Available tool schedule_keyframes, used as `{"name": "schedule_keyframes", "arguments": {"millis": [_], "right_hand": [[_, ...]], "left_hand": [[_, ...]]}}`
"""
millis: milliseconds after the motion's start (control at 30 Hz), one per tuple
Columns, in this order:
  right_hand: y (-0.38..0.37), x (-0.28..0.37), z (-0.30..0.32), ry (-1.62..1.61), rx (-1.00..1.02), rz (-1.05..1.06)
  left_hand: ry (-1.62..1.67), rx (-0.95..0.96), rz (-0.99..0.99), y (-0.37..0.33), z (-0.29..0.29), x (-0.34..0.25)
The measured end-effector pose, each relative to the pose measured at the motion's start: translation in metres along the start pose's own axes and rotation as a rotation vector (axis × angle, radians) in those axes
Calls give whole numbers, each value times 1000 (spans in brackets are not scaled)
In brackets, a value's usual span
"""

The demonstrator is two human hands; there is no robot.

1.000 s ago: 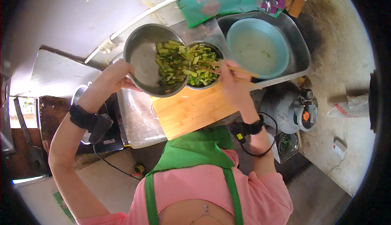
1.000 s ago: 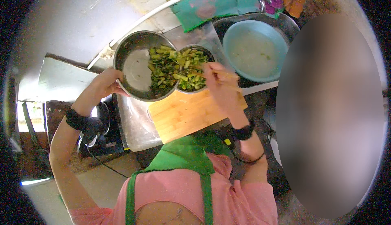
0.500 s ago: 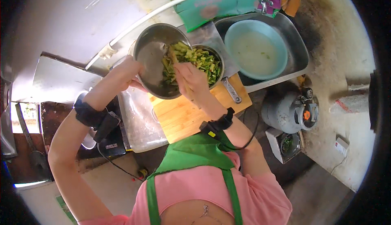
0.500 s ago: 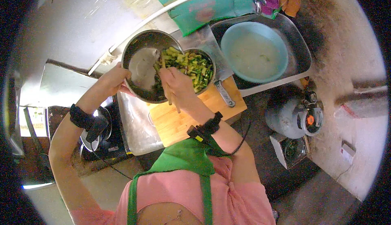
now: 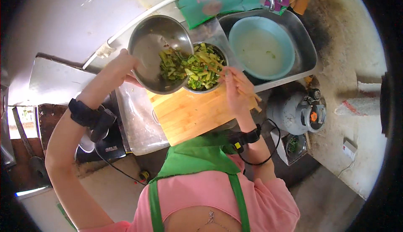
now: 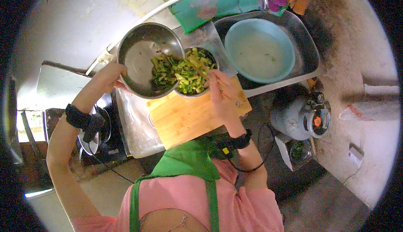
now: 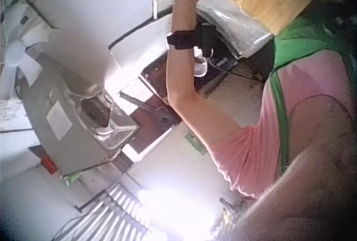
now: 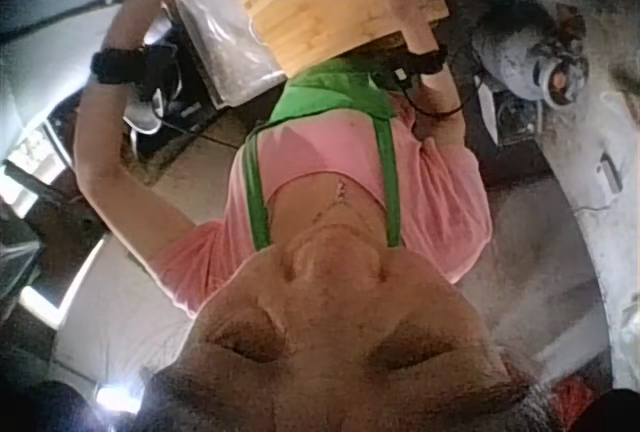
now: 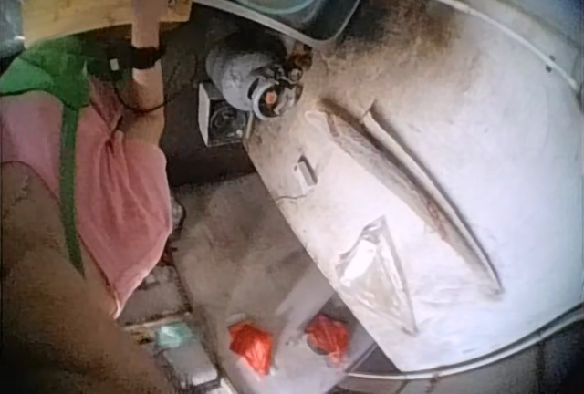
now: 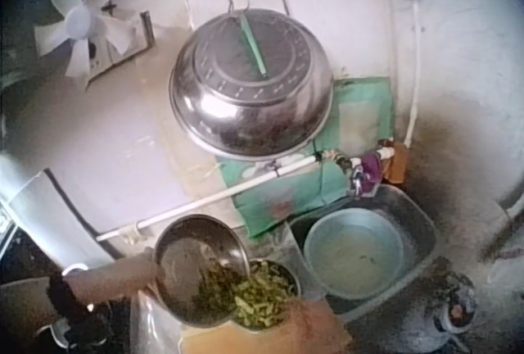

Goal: The person sprinkles seasoning from a small container and a plastic bag onto chopped vegetables in a bowl, stirs the mixture with chopsticks, and transfers a portion of the vegetables into a second small bowl.

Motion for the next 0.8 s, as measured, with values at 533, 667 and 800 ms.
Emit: {"name": "schedule_keyframes", "arguments": {"millis": [533, 667, 800], "right_hand": [[33, 26, -36, 158, 455, 363], [36, 12, -44, 206, 397, 458], [26, -3, -35, 202, 367, 491]], "left_hand": [[3, -81, 6, 8, -4, -1], [-26, -78, -55, 8, -7, -1], [15, -56, -60, 7, -7, 2]]}}
Point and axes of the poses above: each hand's wrist, its own y-axis away from the middle knuckle, its own z-axis out of the back of the hand, x = y × z, the point moved 2 cm from there along -y, towards the middle knuckle, and after that the axes turned 11 degrees about -x, right-handed, at the moved point
